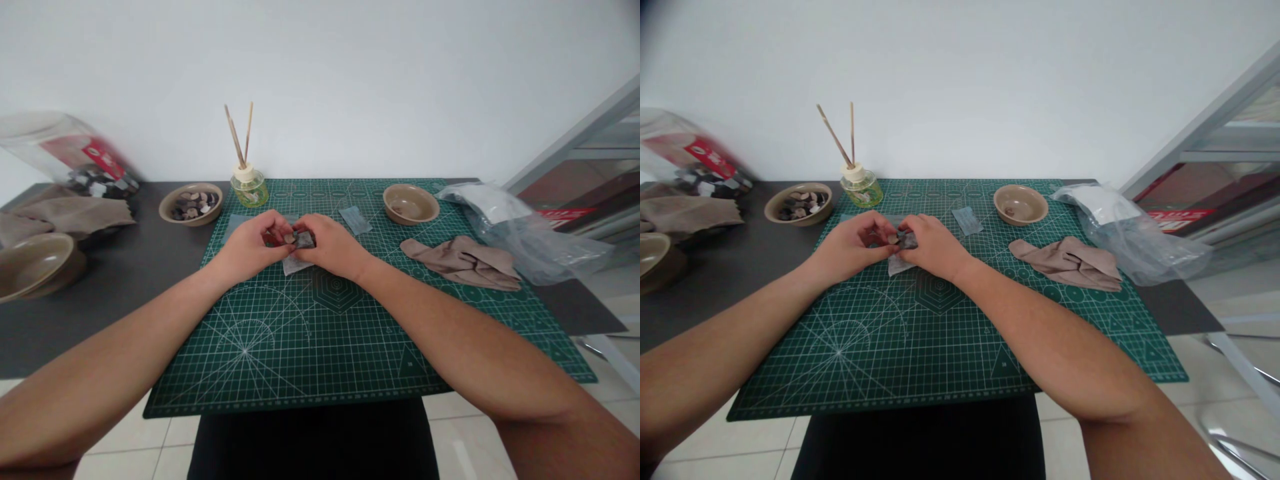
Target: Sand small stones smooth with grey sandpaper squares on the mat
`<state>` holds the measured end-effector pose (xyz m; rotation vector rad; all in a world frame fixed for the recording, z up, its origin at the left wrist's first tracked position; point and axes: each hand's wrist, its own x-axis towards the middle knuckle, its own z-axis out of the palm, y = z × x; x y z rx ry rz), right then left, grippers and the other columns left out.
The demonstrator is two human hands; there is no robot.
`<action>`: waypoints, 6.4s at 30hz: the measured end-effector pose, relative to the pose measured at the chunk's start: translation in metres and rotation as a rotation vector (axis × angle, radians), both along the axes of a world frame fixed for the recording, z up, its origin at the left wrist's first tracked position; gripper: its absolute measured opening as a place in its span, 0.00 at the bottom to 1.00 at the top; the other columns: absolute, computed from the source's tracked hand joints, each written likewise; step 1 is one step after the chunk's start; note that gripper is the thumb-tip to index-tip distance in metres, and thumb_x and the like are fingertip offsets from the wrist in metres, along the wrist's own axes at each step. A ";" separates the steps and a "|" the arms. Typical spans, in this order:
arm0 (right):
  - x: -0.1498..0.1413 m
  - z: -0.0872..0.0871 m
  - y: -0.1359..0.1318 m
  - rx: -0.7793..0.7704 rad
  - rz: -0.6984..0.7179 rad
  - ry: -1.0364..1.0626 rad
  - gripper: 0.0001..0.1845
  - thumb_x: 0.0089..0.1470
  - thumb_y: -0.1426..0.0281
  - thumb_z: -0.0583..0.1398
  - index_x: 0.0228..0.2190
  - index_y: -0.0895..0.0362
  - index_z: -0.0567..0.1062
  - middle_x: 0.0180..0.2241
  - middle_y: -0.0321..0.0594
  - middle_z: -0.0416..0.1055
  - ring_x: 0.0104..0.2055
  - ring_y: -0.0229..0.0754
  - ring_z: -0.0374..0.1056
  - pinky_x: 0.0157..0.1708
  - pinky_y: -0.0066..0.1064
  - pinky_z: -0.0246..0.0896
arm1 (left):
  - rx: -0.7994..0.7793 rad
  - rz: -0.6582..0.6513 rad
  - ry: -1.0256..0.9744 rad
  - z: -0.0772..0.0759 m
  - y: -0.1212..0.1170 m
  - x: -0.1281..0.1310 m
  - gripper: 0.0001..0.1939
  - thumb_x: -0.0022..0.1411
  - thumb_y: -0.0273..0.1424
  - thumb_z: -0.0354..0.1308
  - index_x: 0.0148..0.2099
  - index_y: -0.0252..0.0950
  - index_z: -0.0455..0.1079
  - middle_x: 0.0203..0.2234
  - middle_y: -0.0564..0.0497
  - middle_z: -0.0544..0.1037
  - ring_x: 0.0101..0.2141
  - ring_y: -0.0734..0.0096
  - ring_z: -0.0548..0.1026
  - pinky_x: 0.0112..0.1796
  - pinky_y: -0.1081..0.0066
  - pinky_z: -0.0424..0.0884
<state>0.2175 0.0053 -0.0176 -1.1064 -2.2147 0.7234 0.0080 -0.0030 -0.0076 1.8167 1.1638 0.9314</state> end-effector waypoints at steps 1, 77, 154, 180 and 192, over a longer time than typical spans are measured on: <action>0.000 -0.001 0.000 0.019 -0.004 -0.019 0.15 0.56 0.70 0.70 0.45 0.56 0.77 0.49 0.46 0.78 0.54 0.52 0.71 0.58 0.44 0.62 | -0.003 -0.007 0.018 -0.001 0.000 0.000 0.13 0.50 0.36 0.73 0.35 0.40 0.73 0.30 0.53 0.79 0.31 0.66 0.76 0.36 0.65 0.74; -0.004 0.022 -0.010 0.012 -0.003 -0.271 0.02 0.58 0.72 0.69 0.35 0.56 0.84 0.39 0.43 0.83 0.45 0.47 0.76 0.47 0.35 0.63 | 0.006 -0.104 0.429 0.008 -0.002 -0.001 0.17 0.54 0.38 0.67 0.43 0.42 0.66 0.34 0.54 0.76 0.35 0.63 0.74 0.37 0.65 0.68; 0.000 0.021 -0.005 0.037 0.061 -0.311 0.06 0.62 0.71 0.69 0.40 0.58 0.88 0.42 0.43 0.85 0.45 0.45 0.76 0.47 0.33 0.61 | -0.027 -0.139 0.366 0.007 0.004 -0.001 0.22 0.52 0.40 0.69 0.44 0.41 0.65 0.39 0.52 0.76 0.39 0.62 0.75 0.41 0.63 0.69; 0.009 0.025 -0.003 0.037 0.089 -0.304 0.03 0.57 0.73 0.69 0.32 0.57 0.85 0.36 0.40 0.80 0.38 0.42 0.70 0.42 0.33 0.58 | -0.037 -0.128 0.393 0.009 0.004 -0.003 0.22 0.52 0.41 0.71 0.45 0.41 0.66 0.38 0.53 0.76 0.38 0.63 0.76 0.39 0.65 0.71; 0.003 0.018 0.001 0.038 0.062 -0.278 0.04 0.61 0.74 0.67 0.36 0.58 0.85 0.39 0.42 0.80 0.43 0.43 0.72 0.47 0.34 0.59 | -0.034 -0.145 0.389 0.010 0.003 -0.002 0.22 0.54 0.42 0.70 0.45 0.41 0.66 0.39 0.51 0.77 0.39 0.62 0.76 0.40 0.64 0.70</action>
